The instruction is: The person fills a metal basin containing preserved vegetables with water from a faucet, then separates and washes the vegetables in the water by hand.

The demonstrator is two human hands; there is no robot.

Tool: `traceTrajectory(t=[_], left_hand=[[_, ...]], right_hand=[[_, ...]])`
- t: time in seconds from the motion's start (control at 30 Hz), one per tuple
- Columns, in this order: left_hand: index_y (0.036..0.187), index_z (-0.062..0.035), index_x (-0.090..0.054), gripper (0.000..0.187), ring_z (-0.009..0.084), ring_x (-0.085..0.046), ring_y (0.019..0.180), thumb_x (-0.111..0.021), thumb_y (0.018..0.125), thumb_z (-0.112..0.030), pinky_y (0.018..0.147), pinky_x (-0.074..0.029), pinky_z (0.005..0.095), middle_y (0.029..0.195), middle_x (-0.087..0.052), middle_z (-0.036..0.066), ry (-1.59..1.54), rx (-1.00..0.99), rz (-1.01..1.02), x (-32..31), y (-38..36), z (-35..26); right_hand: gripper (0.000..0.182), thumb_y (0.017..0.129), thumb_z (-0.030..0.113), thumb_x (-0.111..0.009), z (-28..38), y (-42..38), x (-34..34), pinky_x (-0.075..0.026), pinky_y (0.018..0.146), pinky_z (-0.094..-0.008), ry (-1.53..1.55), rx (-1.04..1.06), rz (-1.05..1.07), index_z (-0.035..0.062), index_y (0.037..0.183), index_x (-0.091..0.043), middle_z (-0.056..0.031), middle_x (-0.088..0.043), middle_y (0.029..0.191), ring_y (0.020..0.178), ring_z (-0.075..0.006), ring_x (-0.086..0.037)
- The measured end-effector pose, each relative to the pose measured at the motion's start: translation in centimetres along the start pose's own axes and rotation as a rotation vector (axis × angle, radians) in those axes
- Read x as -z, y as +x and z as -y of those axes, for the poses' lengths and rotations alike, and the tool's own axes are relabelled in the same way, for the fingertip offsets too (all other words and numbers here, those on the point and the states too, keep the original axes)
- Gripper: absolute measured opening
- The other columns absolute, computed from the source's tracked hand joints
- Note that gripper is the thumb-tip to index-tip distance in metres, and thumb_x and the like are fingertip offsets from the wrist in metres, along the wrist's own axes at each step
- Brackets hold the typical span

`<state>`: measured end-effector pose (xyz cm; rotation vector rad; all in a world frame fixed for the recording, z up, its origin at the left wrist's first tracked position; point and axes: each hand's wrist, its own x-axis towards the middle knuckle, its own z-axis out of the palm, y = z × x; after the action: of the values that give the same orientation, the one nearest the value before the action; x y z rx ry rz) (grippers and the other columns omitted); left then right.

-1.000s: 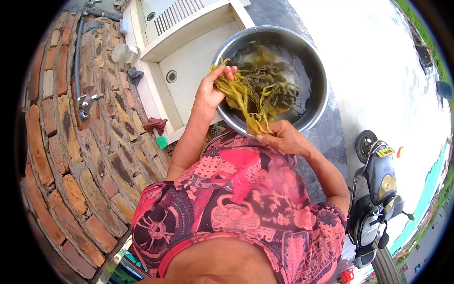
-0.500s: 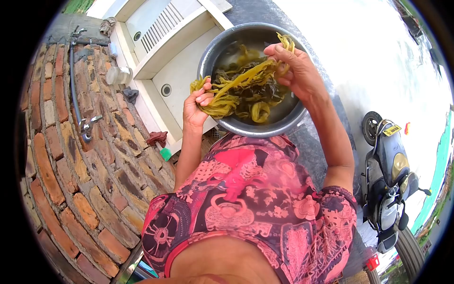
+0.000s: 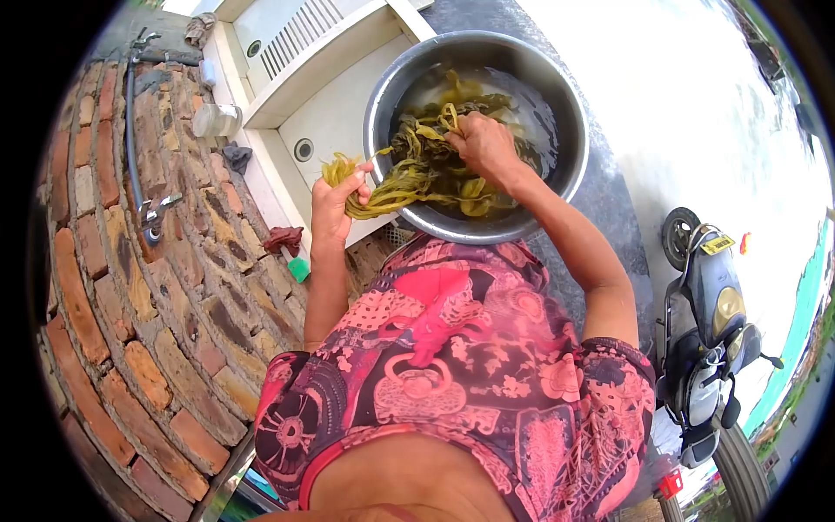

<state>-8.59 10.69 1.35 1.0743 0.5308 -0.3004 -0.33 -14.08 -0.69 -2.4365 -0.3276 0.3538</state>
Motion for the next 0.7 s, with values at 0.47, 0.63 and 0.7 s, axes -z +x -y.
traceTrajectory(t=[0.47,0.63,0.7], left_hand=[[0.091,0.0043,-0.056,0.012,0.0156,-0.055,0.065,-0.059,0.082,-0.004,0.058,-0.047,0.0259,0.084,-0.060,0.013,-0.318,-0.052,0.000,-2.1,-3.0,-1.9],[0.094,0.0008,-0.060,0.029,0.0119,-0.051,0.059,-0.074,0.072,-0.011,0.054,-0.042,0.0251,0.079,-0.061,0.007,-0.287,-0.055,0.178,-7.5,1.6,-1.8],[0.094,-0.0006,-0.060,0.025,0.0112,-0.050,0.061,-0.072,0.075,-0.011,0.055,-0.041,0.0246,0.077,-0.059,0.005,-0.272,-0.043,0.122,-8.9,2.0,-1.0]], right_hand=[[0.018,0.080,0.017,-0.066,3.8,0.3,5.7,-0.036,0.051,-0.0240,0.771,-0.127,0.265,-0.0006,0.079,-0.063,0.0015,-0.054,0.064,0.056,-0.0064,-0.045],[0.014,0.083,0.013,-0.064,7.5,-0.9,6.5,-0.037,0.050,-0.0213,0.721,0.067,0.286,-0.0009,0.085,-0.064,0.0029,-0.053,0.062,0.055,-0.0050,-0.044],[0.017,0.084,0.014,-0.062,8.0,-1.4,6.6,-0.042,0.054,-0.0215,0.696,0.080,0.250,-0.0017,0.089,-0.063,0.0001,-0.057,0.066,0.056,-0.0058,-0.049]])
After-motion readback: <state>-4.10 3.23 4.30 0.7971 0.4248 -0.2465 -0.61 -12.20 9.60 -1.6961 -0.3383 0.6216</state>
